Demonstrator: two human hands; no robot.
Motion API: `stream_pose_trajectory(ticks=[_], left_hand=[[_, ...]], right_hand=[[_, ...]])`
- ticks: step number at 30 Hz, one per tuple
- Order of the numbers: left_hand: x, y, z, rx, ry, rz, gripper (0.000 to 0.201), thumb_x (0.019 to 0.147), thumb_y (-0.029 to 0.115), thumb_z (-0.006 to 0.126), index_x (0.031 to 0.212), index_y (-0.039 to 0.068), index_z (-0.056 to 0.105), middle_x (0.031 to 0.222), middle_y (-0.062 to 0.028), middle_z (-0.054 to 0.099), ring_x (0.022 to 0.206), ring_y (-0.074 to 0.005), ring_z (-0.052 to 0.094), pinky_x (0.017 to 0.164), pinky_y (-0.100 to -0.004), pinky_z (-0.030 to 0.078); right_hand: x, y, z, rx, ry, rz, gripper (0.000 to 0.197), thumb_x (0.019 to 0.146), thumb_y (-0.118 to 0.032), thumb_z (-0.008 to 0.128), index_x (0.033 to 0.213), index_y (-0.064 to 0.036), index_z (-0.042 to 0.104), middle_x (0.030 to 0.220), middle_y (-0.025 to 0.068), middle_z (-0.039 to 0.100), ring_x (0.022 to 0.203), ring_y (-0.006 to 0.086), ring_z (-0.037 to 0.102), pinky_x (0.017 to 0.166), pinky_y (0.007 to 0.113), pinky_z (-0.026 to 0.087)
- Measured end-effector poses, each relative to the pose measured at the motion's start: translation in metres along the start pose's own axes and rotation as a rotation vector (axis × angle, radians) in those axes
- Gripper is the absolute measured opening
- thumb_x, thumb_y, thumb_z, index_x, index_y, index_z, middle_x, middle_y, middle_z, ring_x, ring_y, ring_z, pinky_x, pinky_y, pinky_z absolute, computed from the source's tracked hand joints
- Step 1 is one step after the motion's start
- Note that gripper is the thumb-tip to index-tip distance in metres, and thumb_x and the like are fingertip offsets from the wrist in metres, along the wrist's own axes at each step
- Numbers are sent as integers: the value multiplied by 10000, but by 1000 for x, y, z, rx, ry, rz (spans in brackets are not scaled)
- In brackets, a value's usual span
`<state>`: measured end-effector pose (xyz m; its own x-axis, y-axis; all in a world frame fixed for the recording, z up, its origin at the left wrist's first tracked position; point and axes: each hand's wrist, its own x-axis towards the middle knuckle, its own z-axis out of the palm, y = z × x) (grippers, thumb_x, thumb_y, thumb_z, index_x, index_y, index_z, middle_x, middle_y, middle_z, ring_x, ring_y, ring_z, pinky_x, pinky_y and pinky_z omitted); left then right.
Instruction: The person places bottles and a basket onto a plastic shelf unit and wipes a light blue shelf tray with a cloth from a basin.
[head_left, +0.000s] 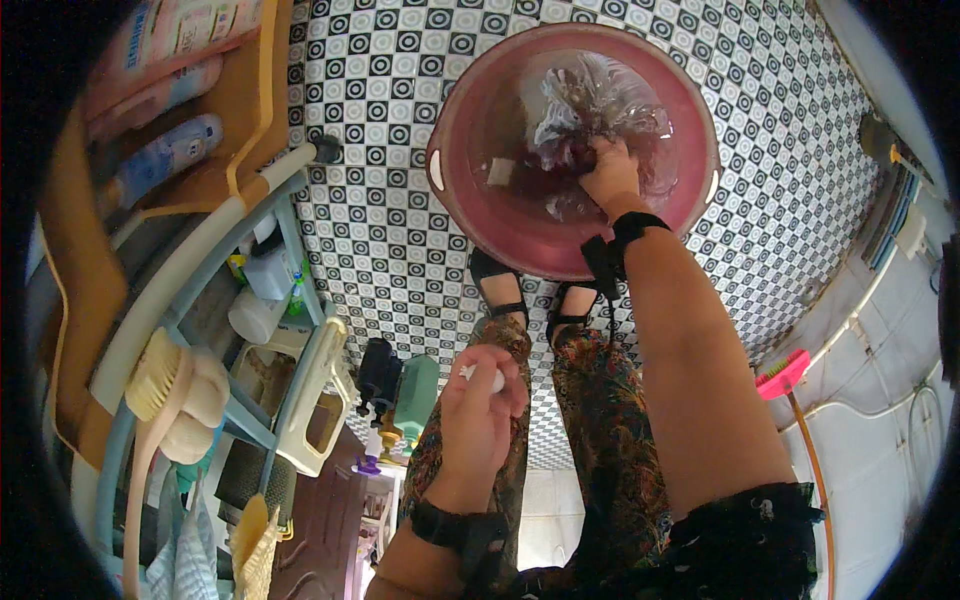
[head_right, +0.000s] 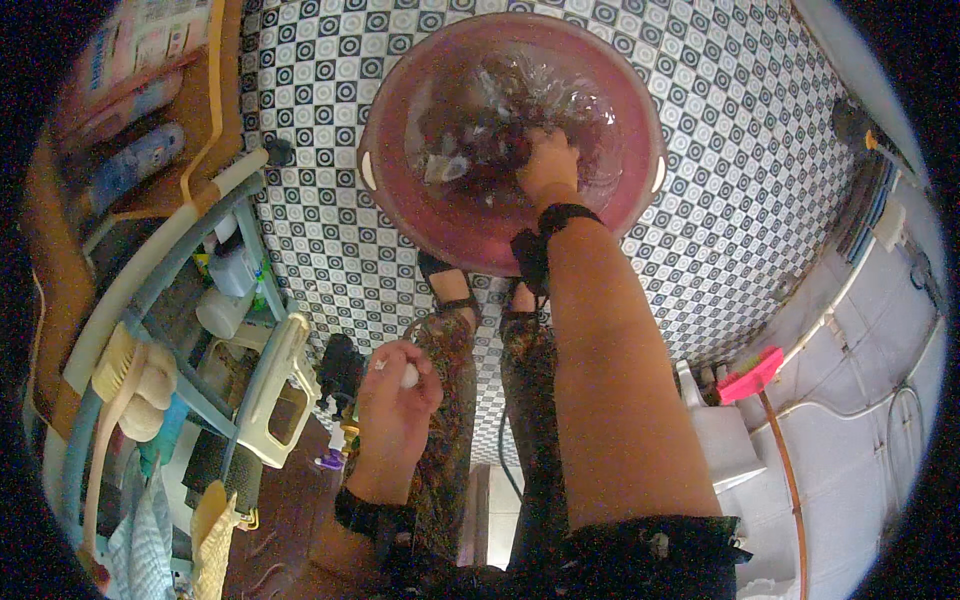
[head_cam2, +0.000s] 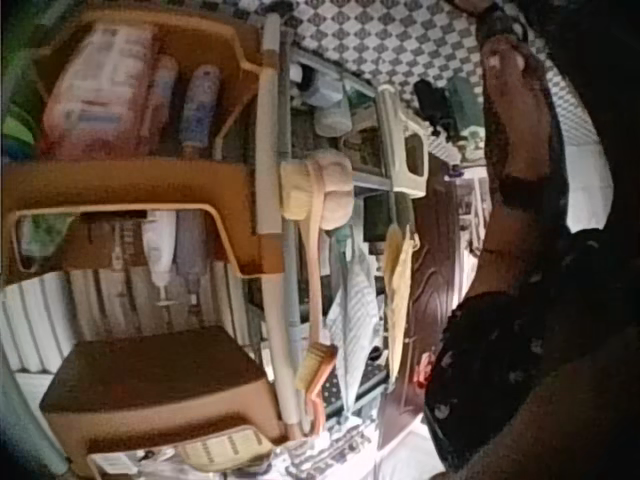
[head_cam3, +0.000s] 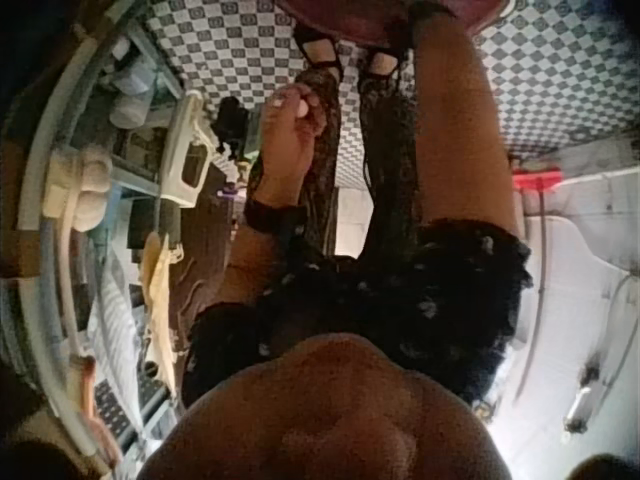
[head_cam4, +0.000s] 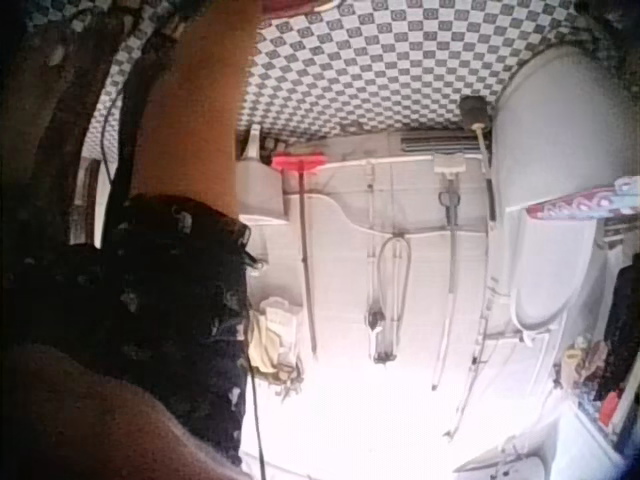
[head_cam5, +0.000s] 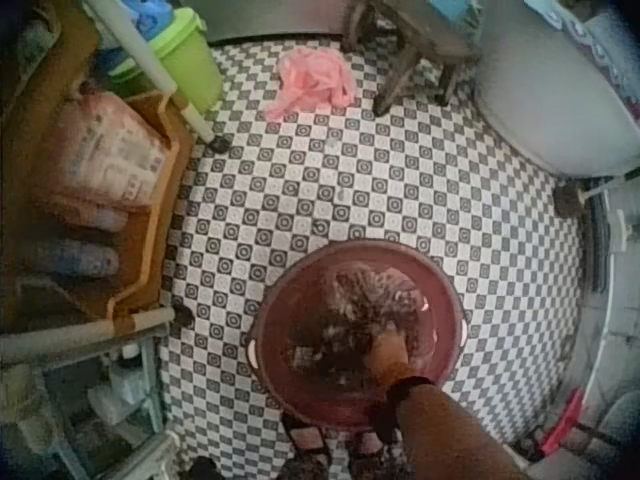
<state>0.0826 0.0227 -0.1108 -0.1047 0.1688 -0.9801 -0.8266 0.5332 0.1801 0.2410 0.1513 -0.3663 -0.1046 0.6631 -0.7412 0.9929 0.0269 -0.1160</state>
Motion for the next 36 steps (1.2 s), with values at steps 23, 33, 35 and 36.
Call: stream_pose_trajectory(ticks=[23,33,35,36], left_hand=[[-57,56,63,415,-280,121,235,858,188,491,1007,19,554,798,-58,563,707,-148,578,644,-246,473],[-145,61,107,332,-490,20,386,891,213,432,1228,36,369,869,-79,535,859,-209,550,819,-388,455],[-159,62,113,301,-549,18,401,886,216,439,1236,36,361,891,-85,532,869,-208,546,835,-398,445],[-167,64,116,246,-563,22,408,868,154,421,1246,21,342,871,-86,530,860,-212,547,841,-402,446]], right_hand=[[-227,-13,-218,731,87,-311,447,651,61,510,1074,-80,549,989,56,408,916,173,480,796,247,417],[-307,-30,-284,820,440,-403,456,607,69,516,1050,-36,548,1082,107,399,1040,237,424,881,275,381],[-321,-31,-296,792,451,-415,449,605,56,528,1045,-31,549,1116,114,427,1058,243,431,888,284,379],[-328,-33,-303,800,458,-410,449,605,56,528,1045,-31,549,1116,114,427,1058,243,431,888,284,379]])
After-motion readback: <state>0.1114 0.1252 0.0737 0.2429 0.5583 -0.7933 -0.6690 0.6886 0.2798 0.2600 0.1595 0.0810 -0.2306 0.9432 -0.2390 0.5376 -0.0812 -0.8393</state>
